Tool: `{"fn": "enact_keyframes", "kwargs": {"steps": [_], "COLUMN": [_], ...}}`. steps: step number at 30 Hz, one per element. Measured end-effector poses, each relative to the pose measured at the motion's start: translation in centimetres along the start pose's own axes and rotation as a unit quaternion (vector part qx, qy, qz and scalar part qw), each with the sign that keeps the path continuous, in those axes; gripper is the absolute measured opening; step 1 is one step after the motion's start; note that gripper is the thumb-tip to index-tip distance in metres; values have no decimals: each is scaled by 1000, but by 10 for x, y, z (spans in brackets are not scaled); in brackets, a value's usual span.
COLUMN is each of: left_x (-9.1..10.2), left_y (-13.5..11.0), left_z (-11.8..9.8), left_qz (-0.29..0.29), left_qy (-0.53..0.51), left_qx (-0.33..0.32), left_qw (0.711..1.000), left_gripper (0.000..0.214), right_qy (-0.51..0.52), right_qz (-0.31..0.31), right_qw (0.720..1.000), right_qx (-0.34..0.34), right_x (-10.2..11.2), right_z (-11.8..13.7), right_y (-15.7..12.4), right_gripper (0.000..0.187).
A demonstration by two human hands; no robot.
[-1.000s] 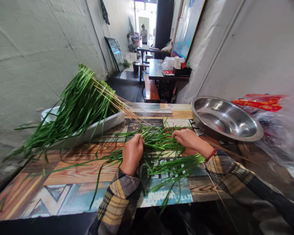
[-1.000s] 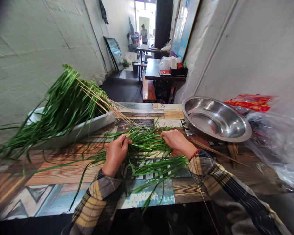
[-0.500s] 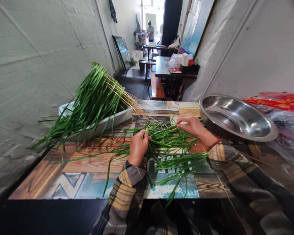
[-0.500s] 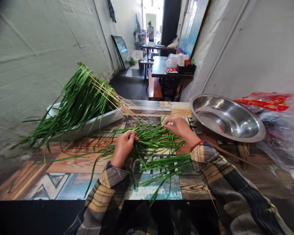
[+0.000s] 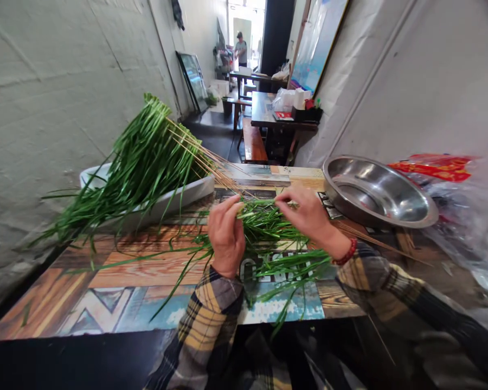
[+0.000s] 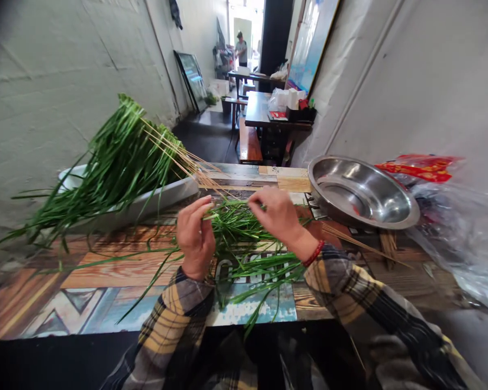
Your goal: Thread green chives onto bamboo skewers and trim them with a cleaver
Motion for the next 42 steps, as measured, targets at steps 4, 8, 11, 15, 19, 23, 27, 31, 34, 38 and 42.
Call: {"fn": "enact_keyframes", "kwargs": {"steps": [4,8,11,15,19,23,27,31,34,38,42], "left_x": [-11,-19,-11,13,27,21,12,8,7,5,1], "left_y": [-6,-10,-7,4,9,7,5,4,4,3,3], "left_z": [-2,8,13,17,18,17,16,16,16,14,9], "left_qz": [133,187,86,-130,-218,-183,-113,-95,-88,-69,-33], "left_qy": [-1,33,42,57,91,110,109,92,72,52,-16], "left_qx": [-43,-8,39,118,96,52,34,40,49,52,55], "left_qw": [990,982,995,983,967,975,987,990,992,995,998], "left_gripper": [24,22,22,23,23,21,21,22,21,19,17], "right_qy": [-33,-22,-33,-102,-112,23,102,122,153,114,110], "right_qz": [101,87,152,260,252,221,106,10,-12,23,-4], "right_qw": [990,995,988,960,960,958,963,968,965,986,992], "right_qx": [91,40,5,3,-38,-182,-227,-218,-211,-121,-65], "right_x": [-19,-23,-24,-25,-28,-31,-19,3,17,30,35], "right_z": [26,11,-6,-19,-24,-36,-41,-39,-41,-40,-15], "right_y": [-8,-7,-21,-53,-67,-63,-51,-37,-26,-12,-1], "right_gripper": [13,13,10,15,13,14,19,19,19,16,13]}}
Point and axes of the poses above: each hand's wrist, its own y-axis towards the middle knuckle, its own x-axis out of the back of the hand, z = x × y, the point moved 2 cm from there along y, towards the middle knuckle, and after that the axes turned 12 degrees about -z, right-handed, at the moved point
